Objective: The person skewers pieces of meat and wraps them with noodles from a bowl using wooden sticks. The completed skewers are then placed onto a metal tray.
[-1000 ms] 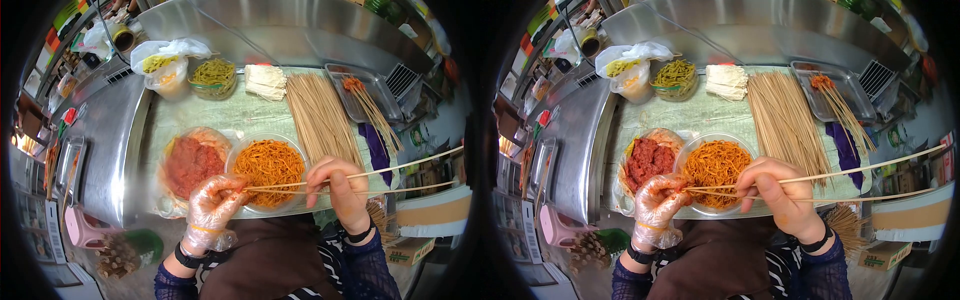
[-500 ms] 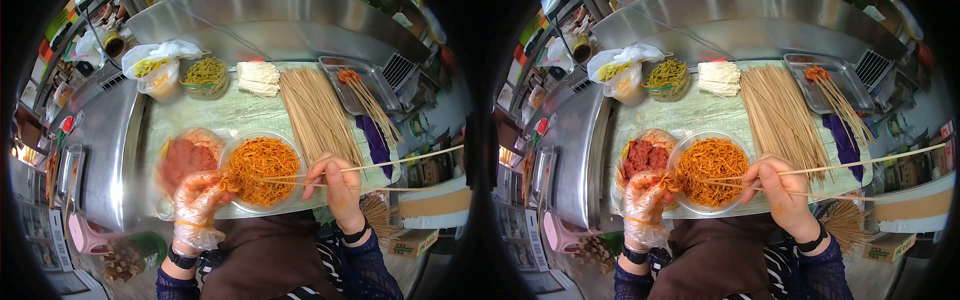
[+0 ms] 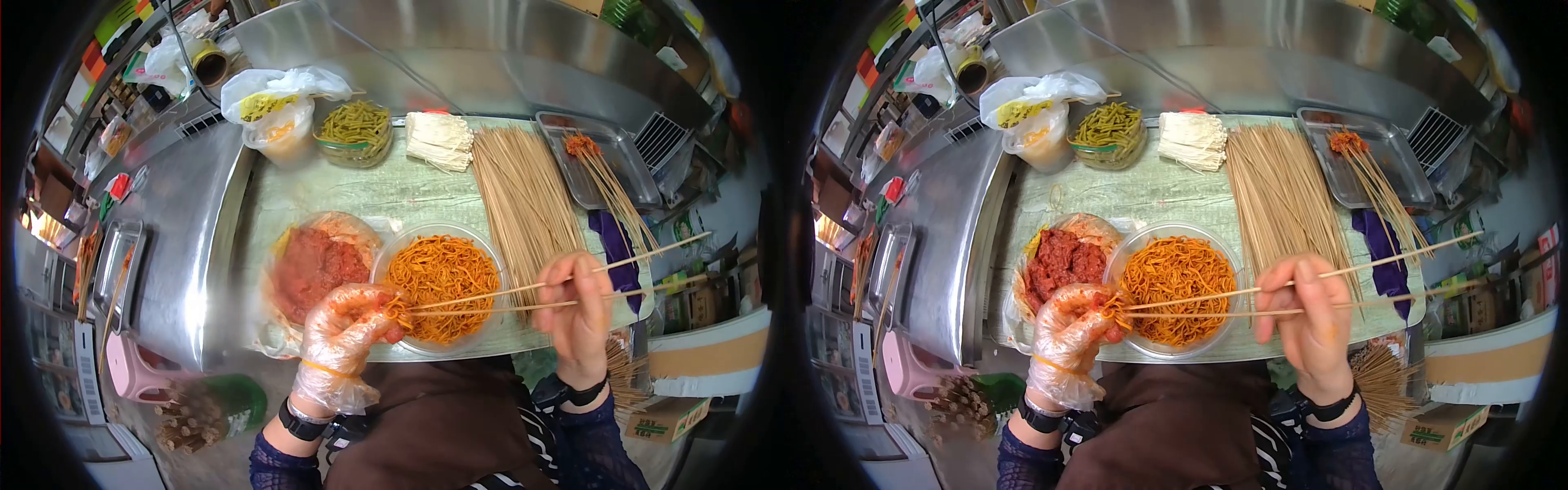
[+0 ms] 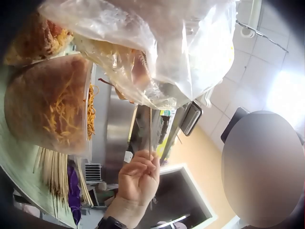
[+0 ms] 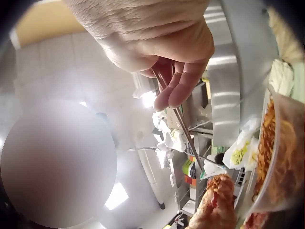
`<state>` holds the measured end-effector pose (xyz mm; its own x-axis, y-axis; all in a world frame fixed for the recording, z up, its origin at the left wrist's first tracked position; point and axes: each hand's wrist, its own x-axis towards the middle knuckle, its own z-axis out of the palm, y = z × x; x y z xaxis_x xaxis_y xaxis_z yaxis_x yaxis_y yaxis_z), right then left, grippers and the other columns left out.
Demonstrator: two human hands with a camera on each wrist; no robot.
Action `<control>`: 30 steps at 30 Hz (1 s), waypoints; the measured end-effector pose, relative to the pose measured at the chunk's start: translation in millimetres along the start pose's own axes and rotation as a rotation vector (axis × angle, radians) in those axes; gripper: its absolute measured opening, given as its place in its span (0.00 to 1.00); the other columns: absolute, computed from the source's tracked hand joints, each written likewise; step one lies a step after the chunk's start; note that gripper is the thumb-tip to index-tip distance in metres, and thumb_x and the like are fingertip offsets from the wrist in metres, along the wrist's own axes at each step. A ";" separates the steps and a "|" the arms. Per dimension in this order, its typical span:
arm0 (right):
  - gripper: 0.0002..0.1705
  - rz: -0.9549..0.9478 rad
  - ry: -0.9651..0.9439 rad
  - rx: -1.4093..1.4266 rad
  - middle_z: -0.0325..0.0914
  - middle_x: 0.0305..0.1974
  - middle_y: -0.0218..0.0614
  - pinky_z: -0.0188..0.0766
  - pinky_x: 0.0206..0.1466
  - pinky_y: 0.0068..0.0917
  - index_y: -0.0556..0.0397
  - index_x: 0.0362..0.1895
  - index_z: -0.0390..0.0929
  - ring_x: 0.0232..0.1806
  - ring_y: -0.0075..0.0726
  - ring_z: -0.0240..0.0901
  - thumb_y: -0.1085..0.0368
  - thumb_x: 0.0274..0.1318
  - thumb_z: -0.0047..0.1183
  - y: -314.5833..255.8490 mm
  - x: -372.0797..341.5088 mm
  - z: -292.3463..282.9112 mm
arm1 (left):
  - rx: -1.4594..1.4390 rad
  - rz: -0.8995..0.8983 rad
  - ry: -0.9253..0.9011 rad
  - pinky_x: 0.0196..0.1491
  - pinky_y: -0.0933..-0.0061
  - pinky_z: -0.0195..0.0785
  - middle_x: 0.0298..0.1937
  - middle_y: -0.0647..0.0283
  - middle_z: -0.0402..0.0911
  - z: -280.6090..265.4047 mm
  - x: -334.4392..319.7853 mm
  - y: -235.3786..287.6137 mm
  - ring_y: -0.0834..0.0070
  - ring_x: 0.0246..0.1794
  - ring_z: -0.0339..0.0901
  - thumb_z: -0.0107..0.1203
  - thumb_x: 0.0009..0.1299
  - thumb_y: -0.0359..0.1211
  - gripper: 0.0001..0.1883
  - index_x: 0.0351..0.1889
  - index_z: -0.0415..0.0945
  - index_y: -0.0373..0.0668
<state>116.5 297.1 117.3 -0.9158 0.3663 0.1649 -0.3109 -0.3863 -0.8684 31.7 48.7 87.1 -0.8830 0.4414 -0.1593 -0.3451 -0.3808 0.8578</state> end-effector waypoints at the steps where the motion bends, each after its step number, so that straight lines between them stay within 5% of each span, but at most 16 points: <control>1: 0.19 0.047 0.003 0.054 0.73 0.27 0.44 0.67 0.18 0.19 0.61 0.34 0.70 0.15 0.29 0.69 0.59 0.69 0.35 5.5 1.3 -0.4 | -0.011 -0.017 -0.007 0.37 0.71 0.74 0.41 0.53 0.79 0.2 -0.6 0.6 0.72 0.31 0.76 0.56 0.63 0.22 0.11 0.45 0.73 0.33; 7: 0.18 0.135 0.016 0.152 0.74 0.34 0.48 0.68 0.19 0.20 0.63 0.37 0.71 0.16 0.30 0.70 0.60 0.69 0.35 20.9 3.0 -10.6 | -0.071 -0.012 0.022 0.37 0.71 0.74 0.41 0.54 0.79 0.9 -2.6 4.0 0.72 0.31 0.76 0.56 0.64 0.22 0.11 0.44 0.73 0.34; 10: 0.18 0.066 -0.066 -0.027 0.74 0.36 0.50 0.69 0.20 0.20 0.64 0.37 0.71 0.17 0.31 0.72 0.60 0.68 0.35 16.9 -7.9 -0.2 | -0.107 0.016 0.047 0.37 0.71 0.74 0.41 0.53 0.79 0.4 -1.6 3.0 0.71 0.31 0.77 0.55 0.64 0.23 0.11 0.44 0.73 0.34; 17: 0.21 0.024 -0.094 -0.086 0.75 0.32 0.48 0.70 0.23 0.21 0.65 0.34 0.73 0.19 0.33 0.73 0.59 0.68 0.36 13.4 -4.2 -5.8 | -0.030 -0.010 0.027 0.34 0.77 0.74 0.40 0.52 0.80 1.0 -2.8 4.4 0.74 0.29 0.77 0.59 0.62 0.27 0.14 0.46 0.73 0.33; 20: 0.21 0.068 -0.132 -0.077 0.75 0.31 0.47 0.71 0.23 0.20 0.65 0.33 0.73 0.18 0.32 0.73 0.59 0.68 0.35 9.6 0.8 -6.7 | -0.009 -0.055 -0.022 0.38 0.71 0.74 0.43 0.51 0.79 -2.7 -4.0 7.5 0.71 0.31 0.77 0.56 0.64 0.23 0.11 0.44 0.73 0.33; 30: 0.20 0.068 -0.066 0.042 0.76 0.31 0.47 0.71 0.23 0.21 0.63 0.35 0.72 0.19 0.32 0.73 0.58 0.69 0.35 21.6 0.3 0.1 | -0.067 -0.062 -0.028 0.40 0.73 0.73 0.46 0.51 0.78 4.5 -3.5 4.2 0.71 0.33 0.78 0.56 0.63 0.23 0.14 0.48 0.72 0.32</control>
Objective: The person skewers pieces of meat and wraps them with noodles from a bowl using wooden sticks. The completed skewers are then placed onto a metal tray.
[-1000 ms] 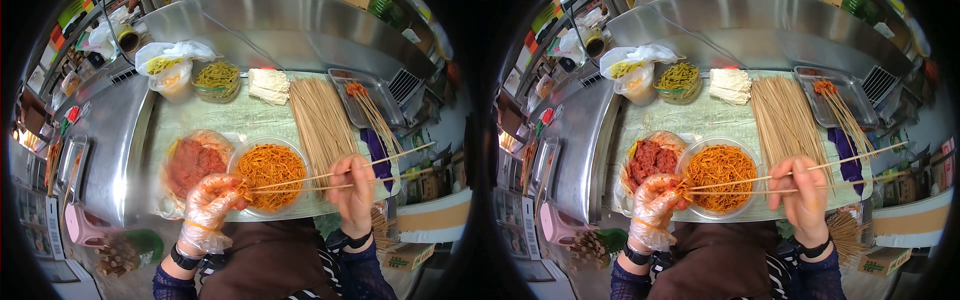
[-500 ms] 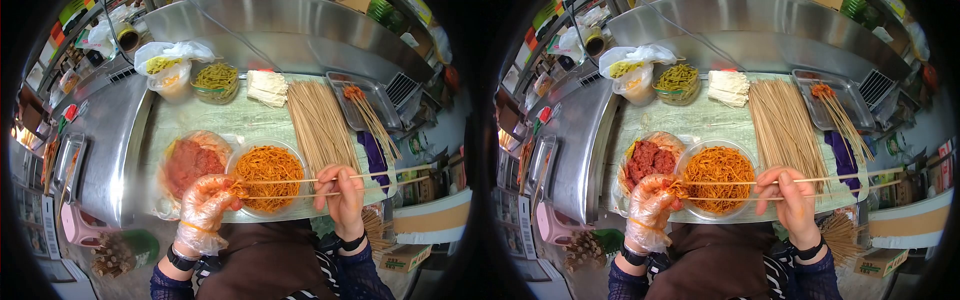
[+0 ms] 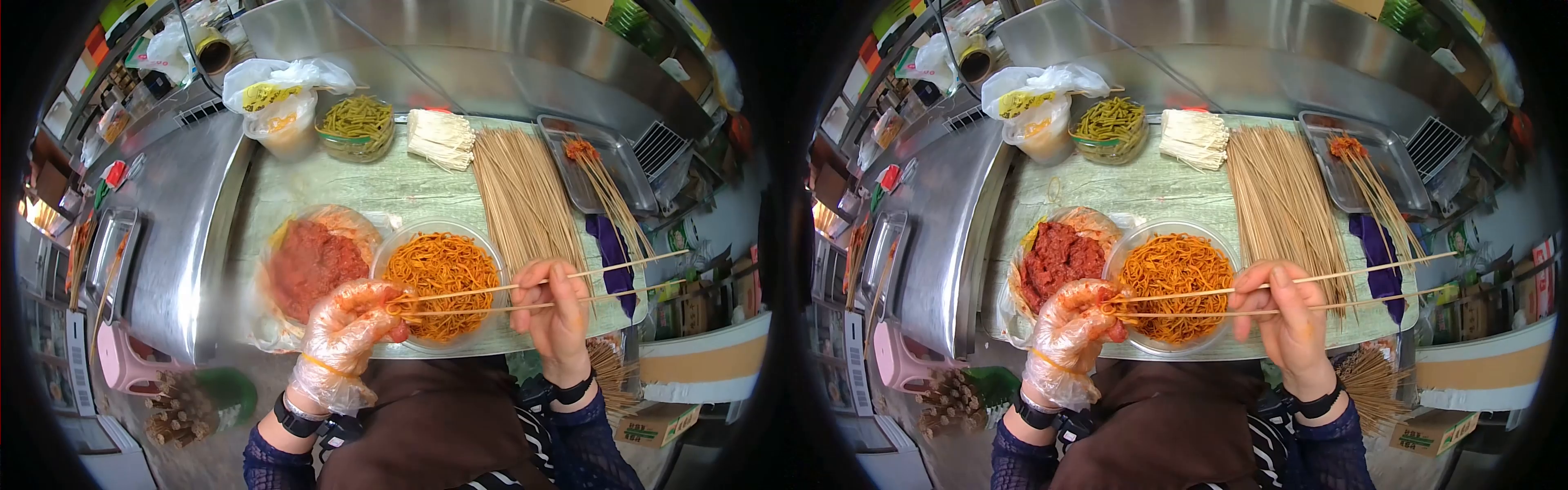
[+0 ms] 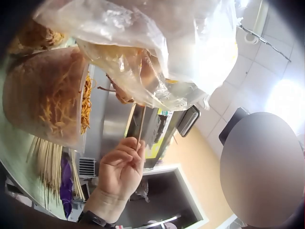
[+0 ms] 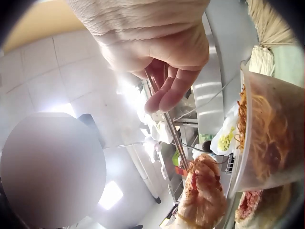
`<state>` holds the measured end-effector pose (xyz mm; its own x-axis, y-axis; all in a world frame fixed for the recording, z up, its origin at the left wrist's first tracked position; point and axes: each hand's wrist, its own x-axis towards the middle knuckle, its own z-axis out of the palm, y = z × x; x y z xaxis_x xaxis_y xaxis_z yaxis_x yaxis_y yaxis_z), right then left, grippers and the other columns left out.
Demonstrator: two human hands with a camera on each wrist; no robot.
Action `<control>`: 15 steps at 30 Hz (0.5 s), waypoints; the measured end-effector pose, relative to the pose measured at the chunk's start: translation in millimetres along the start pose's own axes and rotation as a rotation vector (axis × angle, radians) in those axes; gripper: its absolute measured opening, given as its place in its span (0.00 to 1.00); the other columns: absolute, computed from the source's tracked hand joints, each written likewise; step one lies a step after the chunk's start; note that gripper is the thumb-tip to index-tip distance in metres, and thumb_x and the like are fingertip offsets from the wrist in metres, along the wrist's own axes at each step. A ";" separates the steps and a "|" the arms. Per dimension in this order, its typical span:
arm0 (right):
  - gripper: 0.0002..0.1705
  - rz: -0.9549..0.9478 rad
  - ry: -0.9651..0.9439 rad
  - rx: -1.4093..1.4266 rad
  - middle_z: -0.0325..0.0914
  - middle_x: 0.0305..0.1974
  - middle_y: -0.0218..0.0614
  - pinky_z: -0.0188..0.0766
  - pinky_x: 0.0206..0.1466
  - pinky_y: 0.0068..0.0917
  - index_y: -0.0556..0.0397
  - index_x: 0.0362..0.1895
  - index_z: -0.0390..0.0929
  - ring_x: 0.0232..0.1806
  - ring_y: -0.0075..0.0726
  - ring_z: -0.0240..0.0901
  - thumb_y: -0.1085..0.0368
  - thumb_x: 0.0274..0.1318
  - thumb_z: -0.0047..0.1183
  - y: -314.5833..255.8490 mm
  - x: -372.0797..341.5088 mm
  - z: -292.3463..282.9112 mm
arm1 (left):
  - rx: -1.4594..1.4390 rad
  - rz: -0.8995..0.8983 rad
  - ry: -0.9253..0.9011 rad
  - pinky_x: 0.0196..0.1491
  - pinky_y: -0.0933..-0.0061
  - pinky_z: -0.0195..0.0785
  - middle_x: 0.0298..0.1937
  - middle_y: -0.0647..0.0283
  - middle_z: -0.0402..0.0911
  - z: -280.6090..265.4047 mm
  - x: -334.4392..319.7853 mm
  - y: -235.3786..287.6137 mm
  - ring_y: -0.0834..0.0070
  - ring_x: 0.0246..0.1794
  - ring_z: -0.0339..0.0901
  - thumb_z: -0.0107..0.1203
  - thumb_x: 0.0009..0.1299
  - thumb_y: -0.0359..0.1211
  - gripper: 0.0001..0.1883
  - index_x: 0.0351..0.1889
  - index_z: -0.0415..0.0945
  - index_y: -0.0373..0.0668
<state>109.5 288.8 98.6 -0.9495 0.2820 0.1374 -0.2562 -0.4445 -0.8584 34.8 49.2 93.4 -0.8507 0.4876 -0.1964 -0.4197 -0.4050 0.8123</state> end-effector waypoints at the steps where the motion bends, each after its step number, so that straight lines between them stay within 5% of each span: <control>1: 0.20 0.017 0.004 0.016 0.76 0.31 0.46 0.71 0.23 0.21 0.63 0.35 0.72 0.19 0.32 0.73 0.58 0.69 0.35 3.6 1.0 0.0 | -0.003 -0.003 -0.005 0.40 0.73 0.73 0.47 0.51 0.78 -0.4 0.0 -0.6 0.71 0.33 0.78 0.56 0.63 0.23 0.15 0.49 0.72 0.32; 11: 0.20 0.041 -0.031 -0.091 0.76 0.30 0.44 0.72 0.25 0.23 0.62 0.35 0.72 0.21 0.31 0.74 0.57 0.69 0.36 1.8 7.6 2.0 | -0.007 0.039 -0.081 0.37 0.71 0.74 0.44 0.52 0.78 -5.4 1.0 -4.1 0.70 0.32 0.77 0.58 0.63 0.28 0.16 0.48 0.72 0.36; 15: 0.20 0.020 -0.064 -0.174 0.76 0.29 0.44 0.72 0.24 0.22 0.62 0.35 0.72 0.20 0.30 0.73 0.58 0.69 0.36 -1.1 5.9 8.2 | 0.089 0.062 -0.031 0.45 0.68 0.75 0.50 0.52 0.77 -2.1 -3.0 -3.0 0.70 0.38 0.79 0.55 0.66 0.25 0.12 0.47 0.72 0.34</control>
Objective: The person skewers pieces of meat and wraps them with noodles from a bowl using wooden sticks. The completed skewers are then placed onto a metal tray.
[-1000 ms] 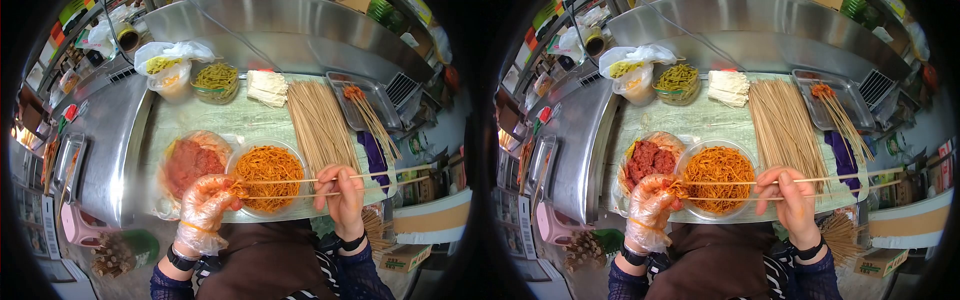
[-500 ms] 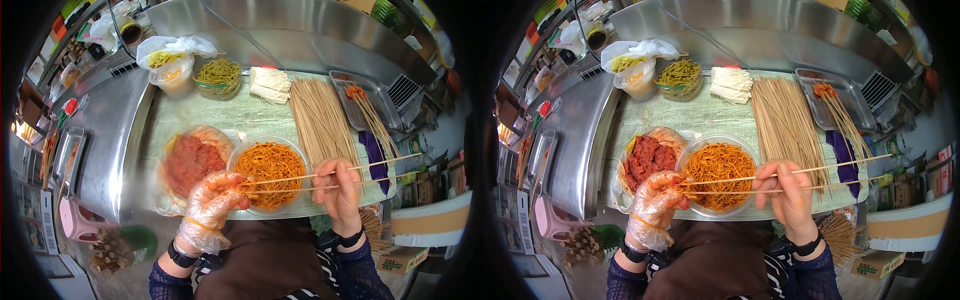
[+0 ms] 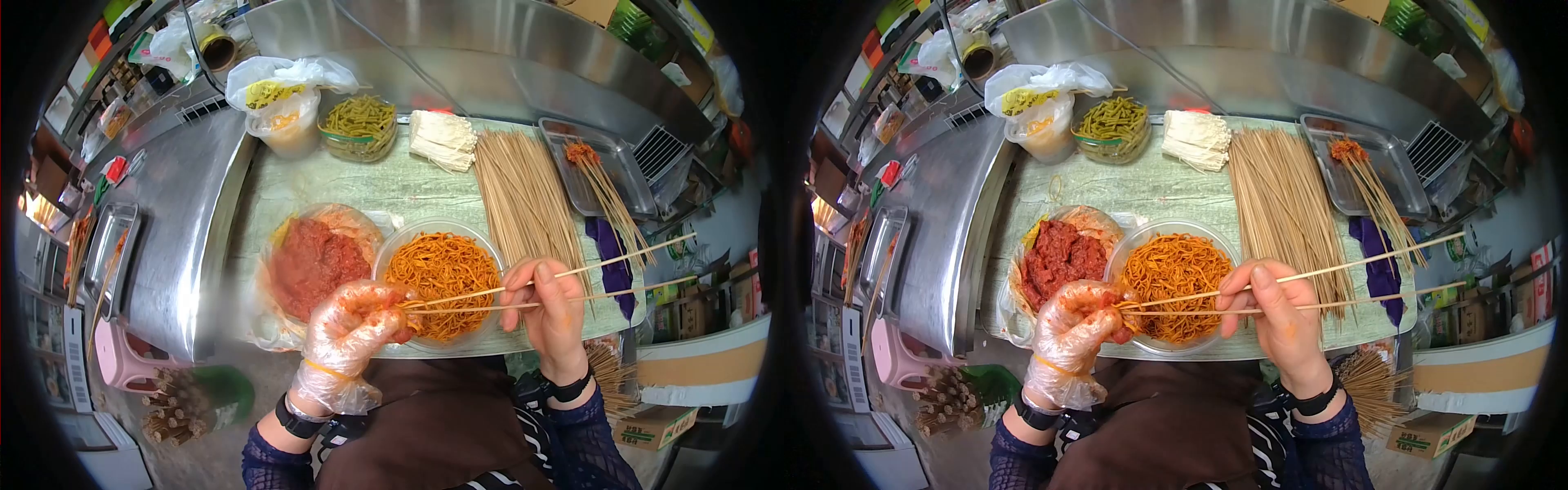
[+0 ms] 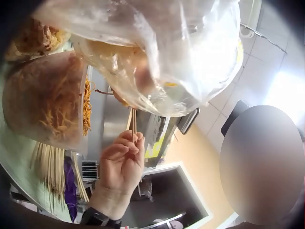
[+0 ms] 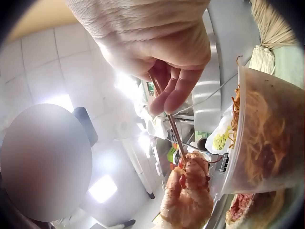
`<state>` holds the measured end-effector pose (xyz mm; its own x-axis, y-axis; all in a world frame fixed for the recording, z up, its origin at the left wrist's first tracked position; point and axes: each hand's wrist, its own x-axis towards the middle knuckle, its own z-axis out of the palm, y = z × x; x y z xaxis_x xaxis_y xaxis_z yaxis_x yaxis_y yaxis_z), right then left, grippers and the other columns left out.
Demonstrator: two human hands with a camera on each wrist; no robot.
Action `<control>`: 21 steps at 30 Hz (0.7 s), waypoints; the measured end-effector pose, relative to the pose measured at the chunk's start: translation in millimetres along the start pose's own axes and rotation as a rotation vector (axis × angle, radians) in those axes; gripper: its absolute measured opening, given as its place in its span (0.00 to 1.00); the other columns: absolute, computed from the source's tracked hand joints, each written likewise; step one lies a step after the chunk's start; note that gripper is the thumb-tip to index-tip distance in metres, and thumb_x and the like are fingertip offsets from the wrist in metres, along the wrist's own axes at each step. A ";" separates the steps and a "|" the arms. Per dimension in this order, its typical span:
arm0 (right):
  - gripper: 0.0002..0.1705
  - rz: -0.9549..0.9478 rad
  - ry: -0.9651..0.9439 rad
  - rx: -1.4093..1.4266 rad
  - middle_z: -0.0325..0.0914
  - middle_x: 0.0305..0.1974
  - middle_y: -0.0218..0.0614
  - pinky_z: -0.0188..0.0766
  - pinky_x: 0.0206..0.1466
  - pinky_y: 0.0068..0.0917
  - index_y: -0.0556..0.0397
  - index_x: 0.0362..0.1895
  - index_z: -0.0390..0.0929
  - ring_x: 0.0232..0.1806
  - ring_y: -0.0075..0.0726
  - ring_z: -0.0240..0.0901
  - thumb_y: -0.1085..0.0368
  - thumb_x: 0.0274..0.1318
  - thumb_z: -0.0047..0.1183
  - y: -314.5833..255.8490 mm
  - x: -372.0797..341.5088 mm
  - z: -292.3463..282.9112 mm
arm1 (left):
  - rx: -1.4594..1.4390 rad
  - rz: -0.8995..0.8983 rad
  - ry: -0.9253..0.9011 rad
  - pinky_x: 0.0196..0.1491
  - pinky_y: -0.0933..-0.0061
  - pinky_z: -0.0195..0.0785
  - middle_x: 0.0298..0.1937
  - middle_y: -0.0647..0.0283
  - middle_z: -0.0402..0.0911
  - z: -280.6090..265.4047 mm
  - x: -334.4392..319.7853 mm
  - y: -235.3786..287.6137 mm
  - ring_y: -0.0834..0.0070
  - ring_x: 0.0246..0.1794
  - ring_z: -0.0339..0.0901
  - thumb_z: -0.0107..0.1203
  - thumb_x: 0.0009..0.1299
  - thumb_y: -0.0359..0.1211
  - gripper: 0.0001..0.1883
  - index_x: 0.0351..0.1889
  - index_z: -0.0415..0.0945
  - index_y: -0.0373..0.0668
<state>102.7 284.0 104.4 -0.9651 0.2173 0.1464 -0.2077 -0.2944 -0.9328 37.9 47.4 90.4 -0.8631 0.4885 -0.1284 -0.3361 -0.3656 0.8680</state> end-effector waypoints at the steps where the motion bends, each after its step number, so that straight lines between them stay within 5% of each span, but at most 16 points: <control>1: 0.19 -0.015 -0.001 -0.024 0.76 0.29 0.44 0.72 0.24 0.22 0.62 0.35 0.72 0.19 0.30 0.72 0.58 0.69 0.36 -2.8 -1.3 1.9 | 0.001 0.010 0.003 0.45 0.69 0.75 0.50 0.52 0.77 -2.1 0.7 -1.7 0.71 0.37 0.79 0.55 0.66 0.25 0.11 0.46 0.72 0.35; 9: 0.20 -0.047 0.133 0.191 0.75 0.27 0.44 0.69 0.20 0.20 0.60 0.32 0.70 0.16 0.29 0.69 0.58 0.70 0.34 -9.4 8.4 -9.4 | 0.078 0.060 -0.031 0.40 0.73 0.74 0.44 0.52 0.79 -4.7 3.1 -4.8 0.74 0.34 0.77 0.55 0.66 0.24 0.09 0.43 0.71 0.34; 14: 0.21 -0.022 0.038 0.184 0.75 0.26 0.43 0.69 0.19 0.19 0.59 0.30 0.70 0.16 0.29 0.70 0.57 0.70 0.33 -0.8 15.8 -8.3 | 0.107 0.076 -0.028 0.41 0.74 0.74 0.43 0.52 0.78 4.5 2.4 -0.3 0.75 0.34 0.77 0.54 0.67 0.22 0.07 0.41 0.70 0.35; 21: 0.21 0.018 0.054 0.142 0.75 0.25 0.42 0.69 0.19 0.19 0.59 0.30 0.70 0.16 0.28 0.70 0.57 0.70 0.34 -1.5 15.9 -9.3 | 0.070 0.072 0.038 0.46 0.72 0.74 0.51 0.52 0.76 14.1 3.9 4.5 0.74 0.46 0.76 0.52 0.67 0.22 0.16 0.54 0.68 0.33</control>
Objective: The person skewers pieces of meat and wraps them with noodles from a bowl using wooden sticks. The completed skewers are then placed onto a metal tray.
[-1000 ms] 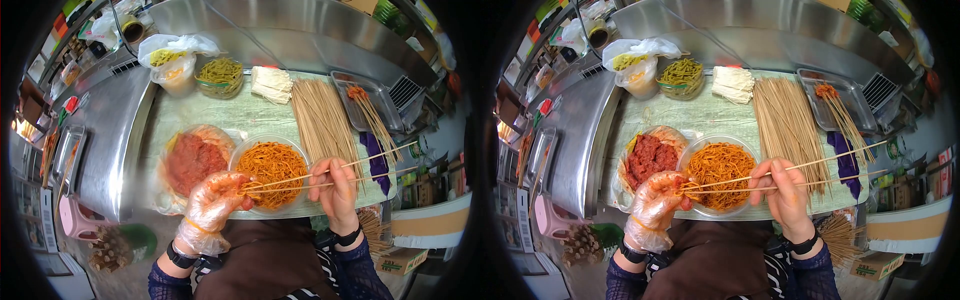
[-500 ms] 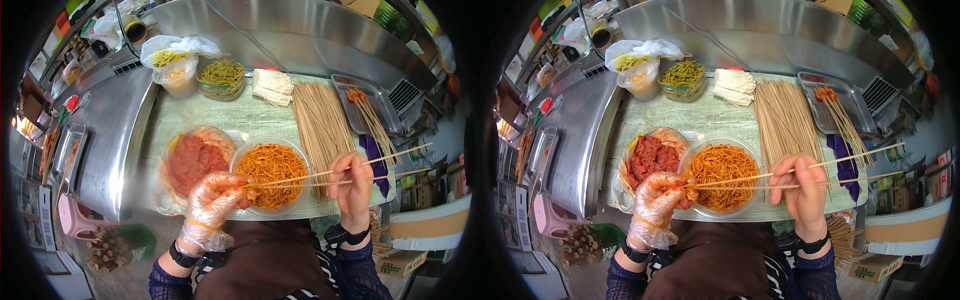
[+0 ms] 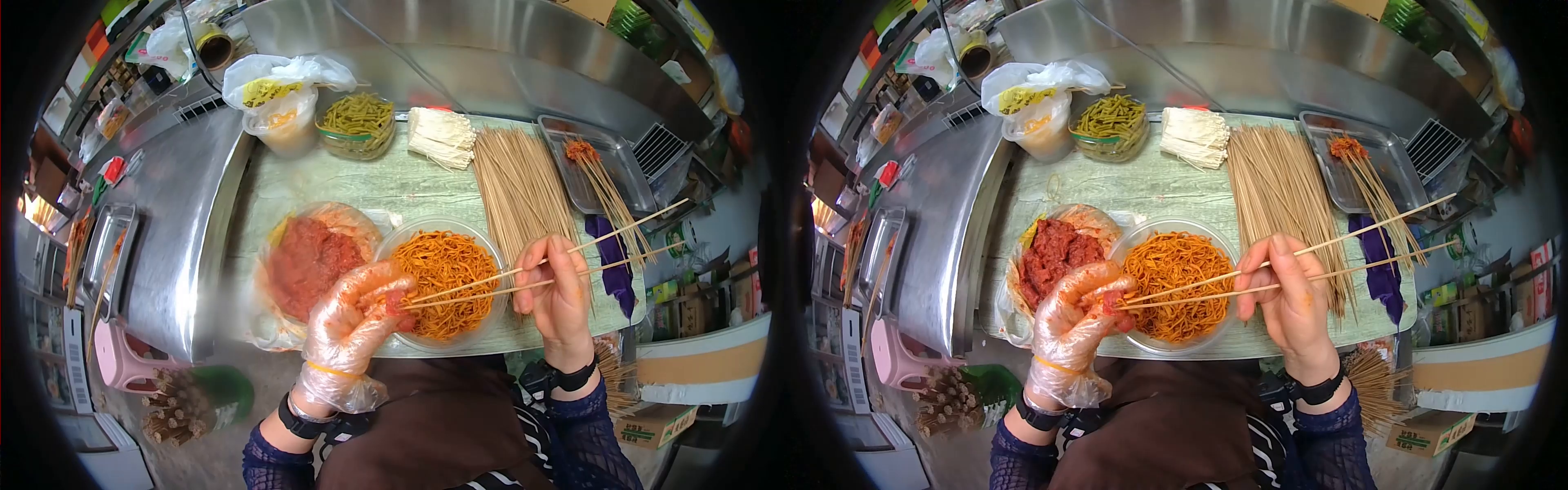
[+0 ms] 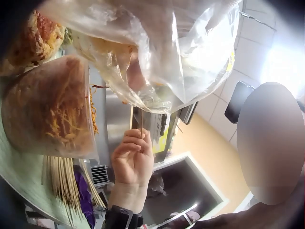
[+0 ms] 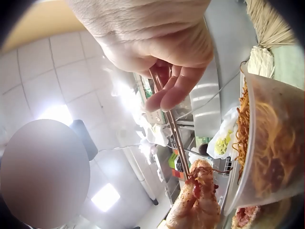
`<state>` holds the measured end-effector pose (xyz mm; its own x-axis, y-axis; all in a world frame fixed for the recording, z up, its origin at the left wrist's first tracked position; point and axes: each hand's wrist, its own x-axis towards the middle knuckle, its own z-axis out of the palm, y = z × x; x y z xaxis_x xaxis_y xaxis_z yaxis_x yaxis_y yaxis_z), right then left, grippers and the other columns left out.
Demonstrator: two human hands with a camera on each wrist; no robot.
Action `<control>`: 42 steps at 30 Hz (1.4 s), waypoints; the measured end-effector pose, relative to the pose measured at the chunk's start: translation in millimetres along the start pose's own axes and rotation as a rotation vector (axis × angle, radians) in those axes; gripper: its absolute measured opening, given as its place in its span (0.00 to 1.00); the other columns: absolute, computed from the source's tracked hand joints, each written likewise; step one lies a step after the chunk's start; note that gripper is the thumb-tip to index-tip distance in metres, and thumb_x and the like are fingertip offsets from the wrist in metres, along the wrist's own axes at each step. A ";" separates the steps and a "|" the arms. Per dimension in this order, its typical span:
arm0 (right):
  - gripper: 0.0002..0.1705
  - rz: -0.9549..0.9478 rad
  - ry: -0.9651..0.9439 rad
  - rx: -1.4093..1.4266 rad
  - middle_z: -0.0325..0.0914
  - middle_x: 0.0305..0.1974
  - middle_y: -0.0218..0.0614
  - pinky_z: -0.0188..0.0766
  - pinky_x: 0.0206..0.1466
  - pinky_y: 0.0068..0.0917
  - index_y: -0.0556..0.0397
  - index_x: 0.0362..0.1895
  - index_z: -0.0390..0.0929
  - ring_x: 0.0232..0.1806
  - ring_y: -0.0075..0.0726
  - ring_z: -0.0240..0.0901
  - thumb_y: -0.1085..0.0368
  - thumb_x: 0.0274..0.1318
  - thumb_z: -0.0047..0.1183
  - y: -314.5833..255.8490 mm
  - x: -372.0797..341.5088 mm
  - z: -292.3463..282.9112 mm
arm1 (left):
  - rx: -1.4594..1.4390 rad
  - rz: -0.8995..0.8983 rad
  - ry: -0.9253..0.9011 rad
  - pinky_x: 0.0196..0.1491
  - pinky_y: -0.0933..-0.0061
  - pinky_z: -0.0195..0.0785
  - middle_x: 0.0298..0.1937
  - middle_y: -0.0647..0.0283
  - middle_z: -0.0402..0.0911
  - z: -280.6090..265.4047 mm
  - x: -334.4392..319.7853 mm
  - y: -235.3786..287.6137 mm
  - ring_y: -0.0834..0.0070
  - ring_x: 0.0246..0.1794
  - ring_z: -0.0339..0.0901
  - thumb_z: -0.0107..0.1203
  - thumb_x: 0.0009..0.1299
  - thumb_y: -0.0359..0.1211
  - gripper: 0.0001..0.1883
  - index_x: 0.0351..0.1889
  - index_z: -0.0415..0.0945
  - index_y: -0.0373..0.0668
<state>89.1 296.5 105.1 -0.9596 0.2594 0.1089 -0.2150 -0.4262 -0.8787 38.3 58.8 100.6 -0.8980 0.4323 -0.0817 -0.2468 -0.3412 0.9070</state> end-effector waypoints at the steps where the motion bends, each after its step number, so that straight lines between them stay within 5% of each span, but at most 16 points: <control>1: 0.21 0.004 0.009 -0.014 0.75 0.25 0.41 0.69 0.20 0.19 0.58 0.30 0.70 0.16 0.28 0.70 0.57 0.70 0.34 -0.3 -0.2 0.8 | 0.002 0.009 -0.027 0.47 0.71 0.74 0.52 0.52 0.76 -3.6 1.3 -3.8 0.73 0.48 0.75 0.52 0.67 0.22 0.17 0.55 0.68 0.33; 11: 0.21 -0.095 0.040 -0.301 0.74 0.26 0.39 0.70 0.26 0.20 0.60 0.31 0.71 0.19 0.28 0.72 0.56 0.69 0.37 -13.2 -13.7 20.7 | -0.162 -0.154 -0.020 0.48 0.71 0.75 0.47 0.52 0.79 -12.8 3.1 -4.1 0.69 0.43 0.78 0.47 0.73 0.32 0.15 0.52 0.72 0.30; 20: 0.21 -0.127 -0.056 -0.305 0.74 0.27 0.41 0.71 0.26 0.21 0.61 0.31 0.71 0.20 0.29 0.73 0.56 0.69 0.37 -12.2 -5.6 16.9 | -0.266 -0.199 -0.042 0.46 0.70 0.76 0.43 0.55 0.80 -8.5 -2.3 0.6 0.66 0.41 0.80 0.51 0.71 0.30 0.14 0.50 0.73 0.29; 25: 0.22 -0.166 -0.012 -0.054 0.74 0.28 0.42 0.72 0.22 0.23 0.60 0.29 0.70 0.19 0.32 0.73 0.55 0.69 0.36 -14.2 -1.9 -3.6 | -0.374 -0.083 0.029 0.50 0.67 0.74 0.48 0.53 0.77 -12.3 3.6 5.8 0.65 0.47 0.77 0.51 0.71 0.31 0.14 0.51 0.72 0.32; 30: 0.24 -0.408 -0.057 -0.281 0.73 0.27 0.43 0.72 0.22 0.23 0.60 0.30 0.70 0.19 0.31 0.73 0.52 0.69 0.35 4.8 -27.1 22.2 | -0.745 -0.031 0.041 0.54 0.64 0.72 0.51 0.52 0.75 -17.2 19.5 0.5 0.62 0.51 0.74 0.51 0.71 0.33 0.15 0.51 0.71 0.33; 34: 0.26 -0.525 -0.107 -0.435 0.73 0.27 0.43 0.71 0.25 0.23 0.60 0.31 0.72 0.19 0.30 0.73 0.50 0.69 0.35 13.9 -29.5 29.7 | -0.793 0.024 0.058 0.56 0.65 0.71 0.53 0.53 0.73 -9.3 18.6 -3.0 0.64 0.52 0.73 0.52 0.71 0.30 0.16 0.53 0.70 0.32; 38: 0.26 -0.497 -0.092 -0.509 0.76 0.26 0.41 0.70 0.28 0.23 0.58 0.29 0.75 0.24 0.31 0.75 0.50 0.69 0.35 17.5 -30.3 33.2 | -0.274 0.235 0.133 0.59 0.69 0.69 0.53 0.54 0.73 -6.6 19.8 -17.1 0.67 0.54 0.72 0.49 0.70 0.24 0.15 0.55 0.67 0.30; 42: 0.26 -0.531 -0.084 -0.516 0.77 0.25 0.39 0.70 0.29 0.24 0.57 0.30 0.76 0.26 0.31 0.75 0.51 0.69 0.36 19.7 -35.5 36.0 | -0.553 0.136 0.145 0.59 0.71 0.68 0.53 0.54 0.72 -8.0 19.5 -18.4 0.67 0.55 0.71 0.48 0.70 0.22 0.16 0.56 0.66 0.30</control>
<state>112.3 247.7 100.6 -0.7652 0.2409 0.5970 -0.5614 0.2043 -0.8019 22.4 66.8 79.0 -0.9659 0.2489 -0.0710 -0.2445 -0.7874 0.5659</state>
